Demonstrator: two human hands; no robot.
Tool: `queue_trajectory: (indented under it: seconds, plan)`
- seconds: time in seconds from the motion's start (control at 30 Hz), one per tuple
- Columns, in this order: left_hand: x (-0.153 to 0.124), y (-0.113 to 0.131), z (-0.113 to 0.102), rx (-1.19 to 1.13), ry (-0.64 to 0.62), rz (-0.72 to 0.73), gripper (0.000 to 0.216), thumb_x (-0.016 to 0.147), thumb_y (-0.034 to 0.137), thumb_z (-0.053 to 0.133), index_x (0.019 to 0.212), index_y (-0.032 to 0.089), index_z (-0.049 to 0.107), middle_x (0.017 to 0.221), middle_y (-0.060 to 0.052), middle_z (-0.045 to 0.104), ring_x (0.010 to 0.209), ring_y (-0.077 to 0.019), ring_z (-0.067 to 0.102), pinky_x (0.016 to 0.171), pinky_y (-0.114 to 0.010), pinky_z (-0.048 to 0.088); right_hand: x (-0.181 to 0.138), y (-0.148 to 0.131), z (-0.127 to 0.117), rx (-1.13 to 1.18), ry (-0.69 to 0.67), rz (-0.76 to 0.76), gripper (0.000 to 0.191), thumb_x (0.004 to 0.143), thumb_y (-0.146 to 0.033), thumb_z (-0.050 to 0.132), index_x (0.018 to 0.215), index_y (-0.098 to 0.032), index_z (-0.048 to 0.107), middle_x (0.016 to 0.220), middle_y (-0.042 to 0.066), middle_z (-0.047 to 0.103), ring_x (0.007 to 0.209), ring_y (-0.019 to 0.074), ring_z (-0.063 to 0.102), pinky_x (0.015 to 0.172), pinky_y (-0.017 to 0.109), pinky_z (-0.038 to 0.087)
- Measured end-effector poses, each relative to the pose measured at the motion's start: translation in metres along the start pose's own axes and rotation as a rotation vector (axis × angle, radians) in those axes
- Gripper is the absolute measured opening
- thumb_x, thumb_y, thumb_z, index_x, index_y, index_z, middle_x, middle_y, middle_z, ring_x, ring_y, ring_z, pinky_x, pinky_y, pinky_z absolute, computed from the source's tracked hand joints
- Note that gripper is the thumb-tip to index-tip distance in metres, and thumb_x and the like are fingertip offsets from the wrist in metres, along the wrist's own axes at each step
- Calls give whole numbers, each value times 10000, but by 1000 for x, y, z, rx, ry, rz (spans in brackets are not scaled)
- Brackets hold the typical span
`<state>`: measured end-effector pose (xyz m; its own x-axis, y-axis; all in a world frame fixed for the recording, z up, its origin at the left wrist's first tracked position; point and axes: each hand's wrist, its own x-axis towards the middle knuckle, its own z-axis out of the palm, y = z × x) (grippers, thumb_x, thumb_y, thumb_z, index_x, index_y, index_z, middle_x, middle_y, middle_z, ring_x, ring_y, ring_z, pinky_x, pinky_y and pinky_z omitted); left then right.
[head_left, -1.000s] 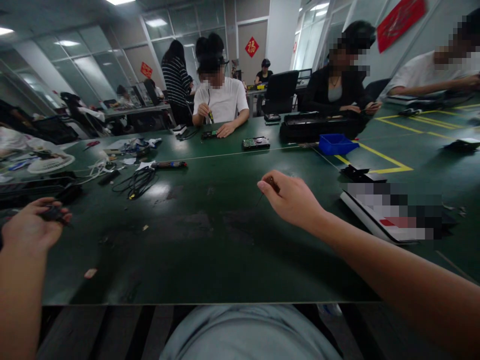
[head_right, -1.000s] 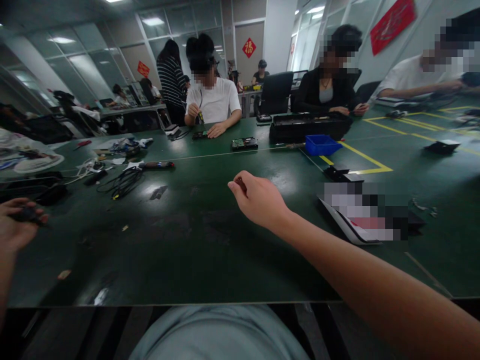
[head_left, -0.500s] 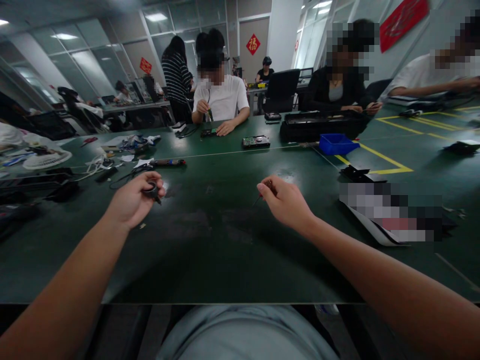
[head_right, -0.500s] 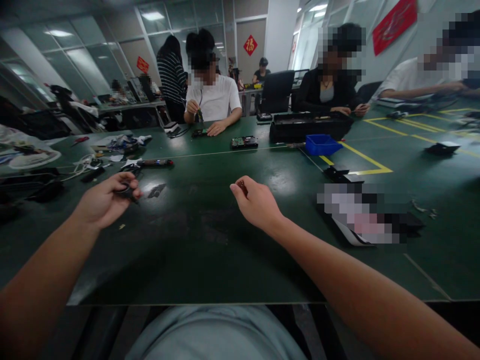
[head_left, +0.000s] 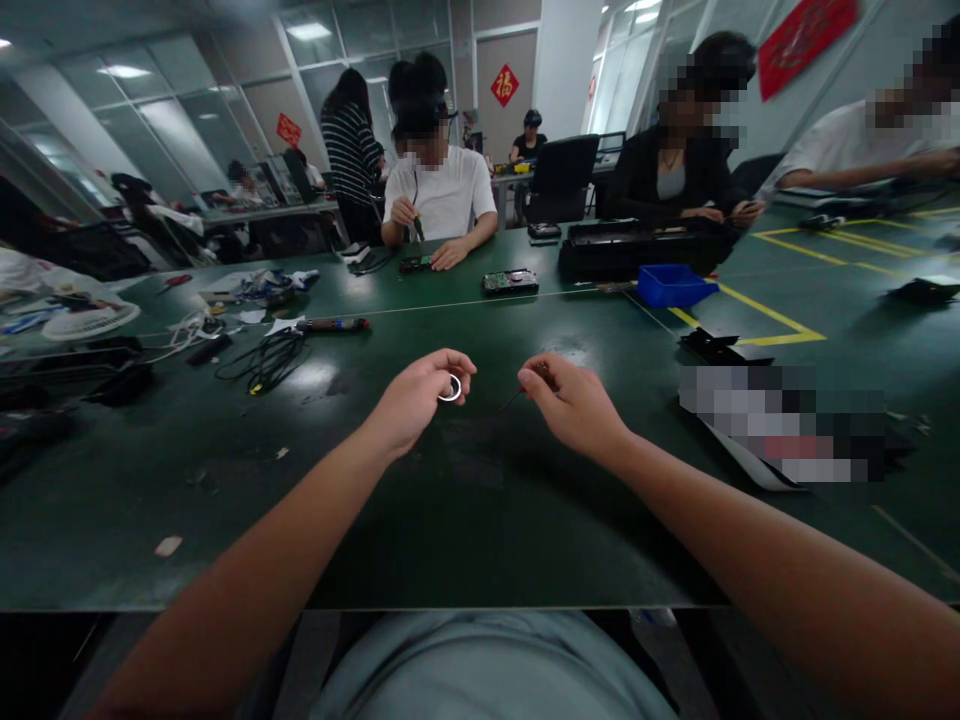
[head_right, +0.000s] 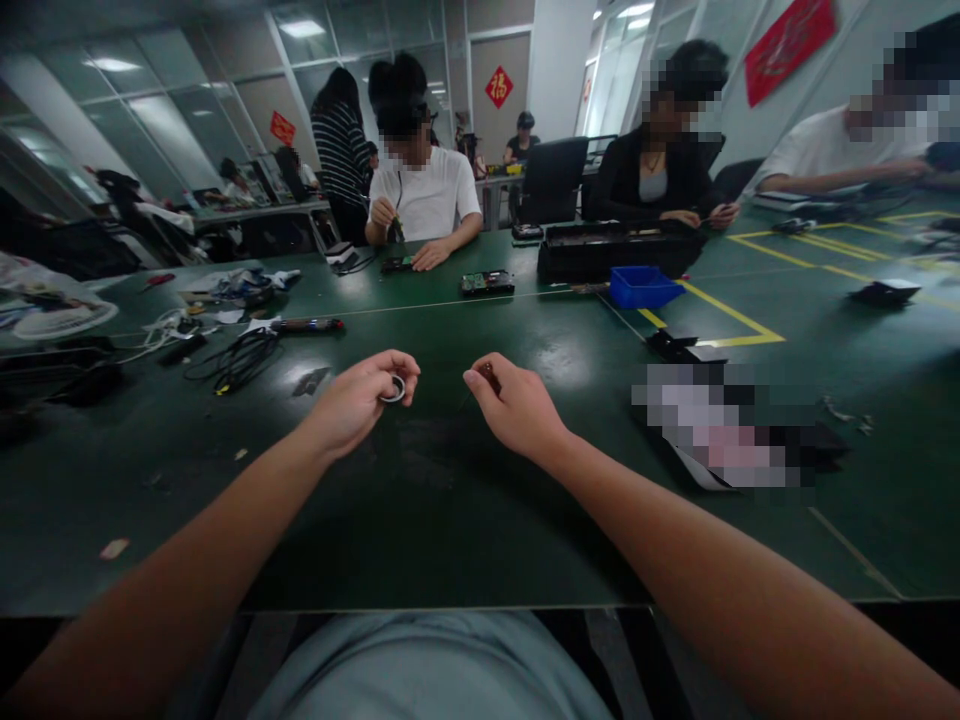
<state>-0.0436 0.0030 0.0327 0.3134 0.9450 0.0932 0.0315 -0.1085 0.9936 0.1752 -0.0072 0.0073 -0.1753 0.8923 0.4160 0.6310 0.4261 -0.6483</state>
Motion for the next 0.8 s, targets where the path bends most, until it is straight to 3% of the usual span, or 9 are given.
queue_trajectory:
  seconds: [0.1,0.23,0.4,0.6,0.7,0.8]
  plan:
    - [1,-19,9,198,-47,-13,266,723,98,419,899,161,608,727,-12,561,696,-150,507,690,-289,396,0,1,1,1,-2,-10,231,968,-378,484,945,-193,619,763,36,679,711,189,626,660,306,419]
    - [-2,-38,6,423,-105,46,286,786,123,411,987,174,608,835,-25,590,802,-169,547,760,-313,424,0,-1,0,-2,3,-8,233,971,-382,478,939,-198,617,765,35,683,696,186,621,643,304,414]
    - [-5,-53,0,618,-106,105,629,694,18,521,1297,194,494,1092,-61,605,1007,-200,581,903,-349,460,-1,-1,0,-11,-36,-33,236,974,-393,479,956,-199,613,811,45,696,719,192,625,643,310,420]
    - [-3,-58,0,777,-84,175,379,837,63,578,1184,203,642,1215,-81,640,1169,-247,563,1057,-438,423,-2,1,0,19,6,-67,218,971,-370,491,952,-197,623,821,50,701,745,199,647,671,324,451]
    - [-1,-58,-2,784,-68,253,380,838,61,619,1178,226,663,1241,-62,639,1194,-235,557,1093,-443,397,-3,1,-2,72,59,-92,198,966,-353,505,966,-199,629,845,49,714,771,199,669,696,330,478]
    - [1,-60,-4,740,-21,242,408,852,92,639,1236,229,637,1243,-58,644,1175,-224,576,1072,-424,421,-5,2,-2,142,89,-115,174,957,-345,534,993,-206,632,870,45,727,803,200,693,727,339,507]
